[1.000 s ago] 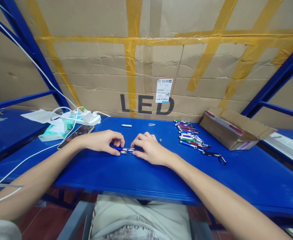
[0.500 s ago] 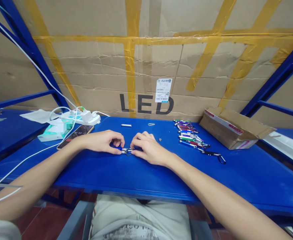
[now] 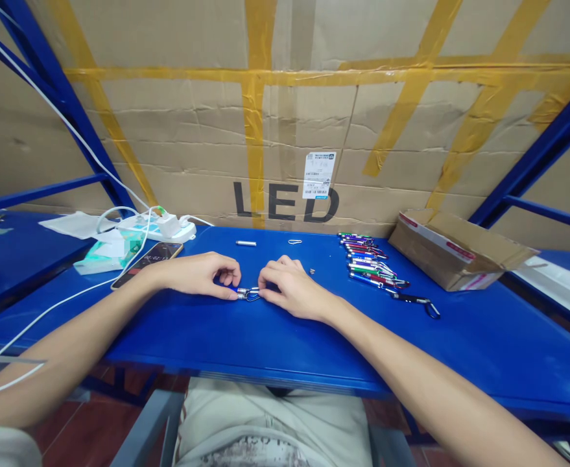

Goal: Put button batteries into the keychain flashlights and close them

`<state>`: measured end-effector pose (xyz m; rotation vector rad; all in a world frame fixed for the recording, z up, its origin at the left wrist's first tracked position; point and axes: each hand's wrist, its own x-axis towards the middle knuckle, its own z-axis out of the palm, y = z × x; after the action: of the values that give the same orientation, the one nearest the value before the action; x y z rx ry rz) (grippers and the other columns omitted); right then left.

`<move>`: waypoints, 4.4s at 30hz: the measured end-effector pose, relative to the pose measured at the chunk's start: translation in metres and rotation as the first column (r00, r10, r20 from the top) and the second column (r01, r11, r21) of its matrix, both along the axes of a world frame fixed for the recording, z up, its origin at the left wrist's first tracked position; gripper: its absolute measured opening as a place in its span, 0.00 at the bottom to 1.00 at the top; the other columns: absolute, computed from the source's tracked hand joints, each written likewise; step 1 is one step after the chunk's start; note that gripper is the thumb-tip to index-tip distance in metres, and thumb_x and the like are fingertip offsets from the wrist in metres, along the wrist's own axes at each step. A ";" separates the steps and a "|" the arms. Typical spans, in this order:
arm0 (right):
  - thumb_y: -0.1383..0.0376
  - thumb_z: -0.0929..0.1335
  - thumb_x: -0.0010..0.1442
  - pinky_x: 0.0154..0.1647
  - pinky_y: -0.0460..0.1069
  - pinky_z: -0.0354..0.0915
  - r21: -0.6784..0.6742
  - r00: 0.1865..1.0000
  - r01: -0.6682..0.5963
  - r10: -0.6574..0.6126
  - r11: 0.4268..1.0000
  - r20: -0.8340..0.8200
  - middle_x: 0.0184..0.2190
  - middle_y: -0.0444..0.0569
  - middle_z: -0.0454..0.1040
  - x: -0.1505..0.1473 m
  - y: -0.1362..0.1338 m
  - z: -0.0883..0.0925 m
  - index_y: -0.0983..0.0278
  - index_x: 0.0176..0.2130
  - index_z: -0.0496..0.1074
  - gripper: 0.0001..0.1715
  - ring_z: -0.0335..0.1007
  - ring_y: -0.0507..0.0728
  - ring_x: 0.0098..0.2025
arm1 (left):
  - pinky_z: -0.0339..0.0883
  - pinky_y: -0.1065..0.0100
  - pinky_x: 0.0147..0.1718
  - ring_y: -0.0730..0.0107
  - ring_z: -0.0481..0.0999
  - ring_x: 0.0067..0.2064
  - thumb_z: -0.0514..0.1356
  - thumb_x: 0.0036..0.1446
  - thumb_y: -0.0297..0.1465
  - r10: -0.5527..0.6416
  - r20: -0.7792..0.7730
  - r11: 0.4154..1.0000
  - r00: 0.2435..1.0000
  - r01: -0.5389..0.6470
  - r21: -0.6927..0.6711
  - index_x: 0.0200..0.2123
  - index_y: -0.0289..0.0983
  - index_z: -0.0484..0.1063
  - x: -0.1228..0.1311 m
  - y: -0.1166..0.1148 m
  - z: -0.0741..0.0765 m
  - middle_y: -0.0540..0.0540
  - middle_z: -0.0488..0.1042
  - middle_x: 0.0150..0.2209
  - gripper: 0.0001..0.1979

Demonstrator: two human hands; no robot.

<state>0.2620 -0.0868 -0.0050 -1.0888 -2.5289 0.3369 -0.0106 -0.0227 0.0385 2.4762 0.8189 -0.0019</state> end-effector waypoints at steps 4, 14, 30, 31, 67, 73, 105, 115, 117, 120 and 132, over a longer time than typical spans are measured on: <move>0.60 0.68 0.76 0.52 0.58 0.59 -0.007 1.000 0.004 -0.004 1.000 0.001 0.46 0.51 0.79 0.001 0.000 0.002 0.60 0.44 0.75 0.08 0.64 0.63 0.50 | 0.62 0.68 0.34 0.67 0.74 0.34 0.60 0.70 0.49 0.034 0.035 0.998 0.999 -0.036 0.045 0.42 0.39 0.80 -0.002 0.005 -0.001 0.48 0.79 0.34 0.20; 0.60 0.68 0.76 0.53 0.59 0.59 -0.029 1.000 0.019 -0.018 0.999 0.009 0.48 0.51 0.80 0.005 0.000 0.004 0.59 0.44 0.75 0.07 0.65 0.64 0.51 | 0.61 0.66 0.36 0.64 0.75 0.34 0.58 0.71 0.43 0.134 0.092 0.953 0.987 -0.154 0.259 0.42 0.37 0.78 -0.006 0.027 -0.017 0.46 0.81 0.35 0.16; 0.59 0.65 0.76 0.55 0.59 0.61 0.142 0.967 0.251 -0.253 0.957 -0.004 0.49 0.53 0.81 0.042 0.025 0.011 0.58 0.49 0.77 0.12 0.69 0.66 0.52 | 0.68 0.67 0.40 0.65 0.75 0.40 0.69 0.63 0.49 0.028 0.248 0.999 0.968 -0.022 -0.025 0.45 0.38 0.81 0.007 0.006 -0.016 0.46 0.78 0.39 0.20; 0.59 0.65 0.76 0.54 0.60 0.62 0.162 0.956 0.290 -0.294 0.943 0.004 0.49 0.54 0.82 0.046 0.028 0.010 0.58 0.50 0.77 0.13 0.70 0.66 0.51 | 0.68 0.66 0.41 0.65 0.76 0.41 0.70 0.62 0.49 0.015 0.243 0.999 0.970 -0.007 -0.035 0.45 0.38 0.82 0.007 0.005 -0.016 0.46 0.78 0.40 0.20; 0.58 0.68 0.74 0.53 0.61 0.59 0.051 0.926 0.324 -0.328 0.945 0.187 0.48 0.53 0.82 0.048 0.031 0.010 0.58 0.46 0.79 0.10 0.71 0.68 0.52 | 0.61 0.47 0.65 0.46 0.68 0.67 0.52 0.78 0.38 0.176 0.149 0.819 0.973 -0.229 0.527 0.72 0.39 0.67 0.007 0.055 -0.059 0.36 0.71 0.69 0.24; 0.57 0.70 0.73 0.54 0.61 0.58 0.025 0.938 0.289 -0.289 0.957 0.194 0.48 0.52 0.83 0.046 0.028 0.011 0.57 0.46 0.80 0.09 0.70 0.69 0.53 | 0.65 0.53 0.58 0.48 0.73 0.58 0.58 0.76 0.37 0.225 0.147 0.753 0.963 -0.267 0.601 0.64 0.36 0.75 0.003 0.063 -0.060 0.35 0.76 0.60 0.20; 0.68 0.70 0.66 0.57 0.61 0.53 -0.051 0.939 0.296 -0.281 0.954 0.200 0.41 0.53 0.83 0.033 0.018 0.013 0.62 0.37 0.72 0.03 0.69 0.67 0.50 | 0.72 0.58 0.51 0.60 0.81 0.48 0.60 0.76 0.40 -0.024 0.516 0.845 0.856 -0.258 0.469 0.50 0.39 0.80 0.014 0.031 -0.042 0.43 0.82 0.48 0.13; 0.63 0.66 0.72 0.55 0.58 0.58 0.103 0.973 0.228 -0.229 0.968 -0.005 0.41 0.50 0.81 0.040 0.022 0.015 0.60 0.41 0.70 0.04 0.75 0.63 0.46 | 0.71 0.56 0.54 0.58 0.81 0.51 0.59 0.77 0.40 -0.040 0.500 0.847 0.865 -0.236 0.476 0.51 0.41 0.79 0.017 0.023 -0.038 0.44 0.83 0.50 0.12; 0.62 0.67 0.71 0.52 0.56 0.62 0.080 0.974 0.213 -0.205 0.974 -0.098 0.41 0.49 0.82 0.040 0.021 0.018 0.59 0.41 0.70 0.04 0.76 0.61 0.44 | 0.71 0.57 0.54 0.58 0.81 0.51 0.59 0.77 0.39 -0.043 0.505 0.851 0.862 -0.233 0.471 0.51 0.41 0.79 0.018 0.021 -0.038 0.44 0.82 0.50 0.11; 0.60 0.68 0.69 0.48 0.54 0.66 0.005 0.949 0.212 -0.204 0.977 -0.239 0.41 0.49 0.83 0.038 0.018 0.022 0.59 0.39 0.71 0.06 0.78 0.61 0.43 | 0.70 0.57 0.53 0.59 0.80 0.50 0.59 0.77 0.39 -0.041 0.514 0.857 0.857 -0.234 0.459 0.51 0.41 0.79 0.019 0.018 -0.037 0.44 0.82 0.49 0.11; 0.56 0.75 0.64 0.53 0.58 0.73 -0.109 0.866 0.079 -0.122 0.991 -0.485 0.41 0.50 0.85 0.034 0.018 0.022 0.60 0.50 0.82 0.17 0.81 0.61 0.45 | 0.70 0.58 0.50 0.59 0.80 0.49 0.59 0.77 0.39 -0.049 0.518 0.879 0.854 -0.209 0.428 0.51 0.42 0.80 0.023 0.007 -0.032 0.44 0.82 0.49 0.11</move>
<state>0.2960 -0.0686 0.0174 -1.0068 -2.0135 0.6137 0.0125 -0.0155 0.0064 2.6661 0.7415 0.9679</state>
